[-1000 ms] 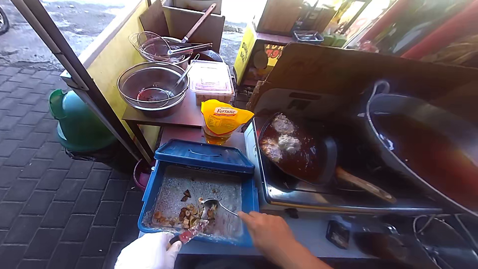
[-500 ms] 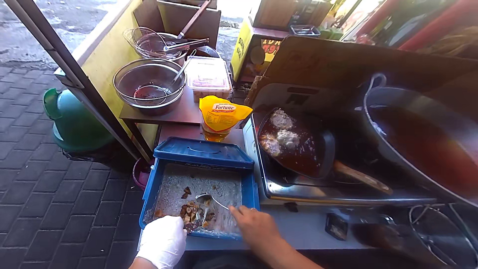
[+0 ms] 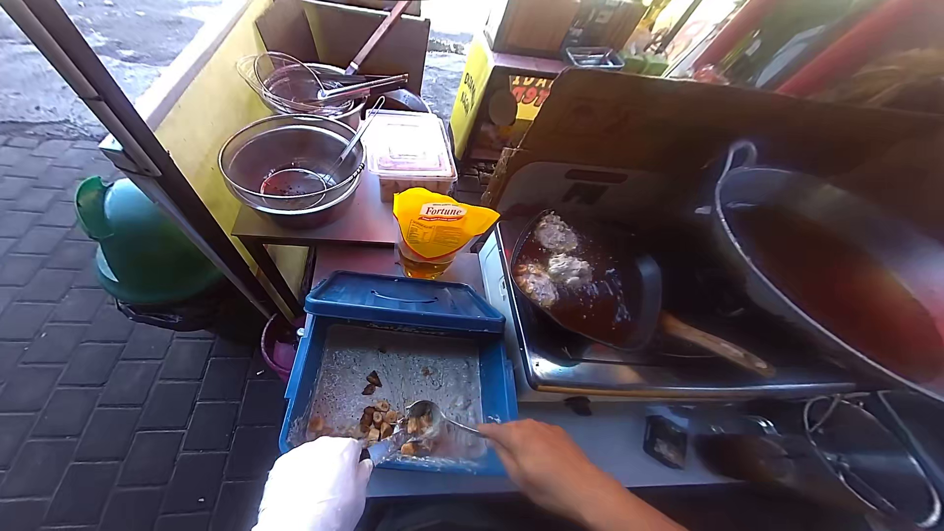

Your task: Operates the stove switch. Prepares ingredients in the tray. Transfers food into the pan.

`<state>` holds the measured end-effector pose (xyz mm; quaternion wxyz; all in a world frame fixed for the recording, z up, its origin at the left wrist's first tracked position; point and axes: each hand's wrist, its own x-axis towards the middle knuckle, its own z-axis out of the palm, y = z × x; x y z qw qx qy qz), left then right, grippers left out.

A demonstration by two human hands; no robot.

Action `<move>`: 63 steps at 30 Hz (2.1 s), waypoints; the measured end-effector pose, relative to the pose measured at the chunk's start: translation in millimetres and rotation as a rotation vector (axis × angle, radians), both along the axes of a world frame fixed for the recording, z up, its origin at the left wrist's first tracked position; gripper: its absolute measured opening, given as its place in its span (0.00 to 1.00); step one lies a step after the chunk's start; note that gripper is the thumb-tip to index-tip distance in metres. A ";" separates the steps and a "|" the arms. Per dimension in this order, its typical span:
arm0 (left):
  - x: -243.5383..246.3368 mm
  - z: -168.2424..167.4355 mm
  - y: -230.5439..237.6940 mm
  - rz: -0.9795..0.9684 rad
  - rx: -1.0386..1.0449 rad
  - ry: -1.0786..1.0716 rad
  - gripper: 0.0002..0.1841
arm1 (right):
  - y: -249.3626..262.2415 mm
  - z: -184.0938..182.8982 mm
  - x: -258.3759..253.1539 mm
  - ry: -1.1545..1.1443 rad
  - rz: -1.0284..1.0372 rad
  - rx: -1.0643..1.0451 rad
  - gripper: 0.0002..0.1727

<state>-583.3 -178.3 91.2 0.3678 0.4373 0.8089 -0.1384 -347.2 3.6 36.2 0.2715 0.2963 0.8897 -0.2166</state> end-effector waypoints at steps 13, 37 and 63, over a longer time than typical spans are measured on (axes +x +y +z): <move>-8.9 -30.7 16.4 -0.033 -0.082 0.018 0.24 | -48.6 -33.9 14.9 0.385 0.067 0.588 0.21; -27.5 17.2 18.3 -0.102 -0.104 -0.067 0.24 | -50.2 7.4 3.5 0.160 -0.186 0.366 0.22; -26.1 19.4 27.6 -0.030 -0.171 -0.056 0.24 | -37.8 -23.7 -79.2 -0.215 0.072 0.234 0.30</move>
